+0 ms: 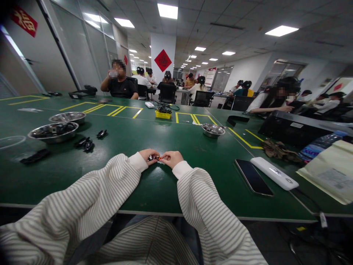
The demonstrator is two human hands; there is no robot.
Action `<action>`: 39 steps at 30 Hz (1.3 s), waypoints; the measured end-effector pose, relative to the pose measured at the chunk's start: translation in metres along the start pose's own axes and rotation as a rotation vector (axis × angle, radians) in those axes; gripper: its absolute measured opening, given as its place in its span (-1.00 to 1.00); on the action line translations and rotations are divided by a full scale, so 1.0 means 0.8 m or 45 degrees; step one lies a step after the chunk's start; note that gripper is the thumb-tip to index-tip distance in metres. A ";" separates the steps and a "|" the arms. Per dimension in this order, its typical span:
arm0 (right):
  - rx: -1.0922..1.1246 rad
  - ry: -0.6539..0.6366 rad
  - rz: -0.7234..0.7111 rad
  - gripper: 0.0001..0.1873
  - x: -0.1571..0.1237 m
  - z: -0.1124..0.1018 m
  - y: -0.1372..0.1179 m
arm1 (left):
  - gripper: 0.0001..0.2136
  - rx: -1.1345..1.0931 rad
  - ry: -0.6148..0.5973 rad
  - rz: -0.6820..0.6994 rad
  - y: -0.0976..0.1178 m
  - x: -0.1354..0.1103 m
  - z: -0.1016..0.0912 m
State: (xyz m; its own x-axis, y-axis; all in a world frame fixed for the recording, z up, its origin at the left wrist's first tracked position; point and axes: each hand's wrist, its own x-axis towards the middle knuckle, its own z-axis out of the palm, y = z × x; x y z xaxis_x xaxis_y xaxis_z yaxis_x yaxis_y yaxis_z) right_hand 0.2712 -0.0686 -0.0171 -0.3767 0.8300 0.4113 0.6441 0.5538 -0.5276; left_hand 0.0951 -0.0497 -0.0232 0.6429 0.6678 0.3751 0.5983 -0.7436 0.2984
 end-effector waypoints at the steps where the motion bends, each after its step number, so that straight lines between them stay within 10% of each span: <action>1: 0.012 0.000 -0.003 -0.81 0.000 0.000 0.000 | -0.82 0.000 -0.005 0.024 -0.001 0.000 -0.001; 18: 0.149 0.006 -0.015 -0.80 0.001 0.005 0.000 | -0.81 0.109 0.127 0.176 -0.009 -0.003 -0.008; 27: 0.106 -0.057 0.009 -0.82 -0.001 0.004 -0.005 | -0.76 0.511 0.248 -0.719 -0.118 -0.027 -0.075; 31: 0.104 -0.083 0.014 -0.82 0.000 0.004 -0.006 | -0.74 0.544 0.002 -1.197 -0.165 -0.044 -0.101; 39: 0.076 -0.094 0.014 -0.82 0.002 0.009 -0.005 | -0.69 0.563 -0.144 -1.245 -0.182 -0.045 -0.100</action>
State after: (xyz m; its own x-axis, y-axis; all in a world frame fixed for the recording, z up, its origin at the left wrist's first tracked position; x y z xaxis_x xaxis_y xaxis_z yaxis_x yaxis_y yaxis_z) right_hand 0.2633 -0.0691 -0.0203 -0.4195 0.8374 0.3505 0.6085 0.5459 -0.5760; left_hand -0.0532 0.0323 -0.0102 -0.1803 0.9820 0.0561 0.9817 0.1761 0.0725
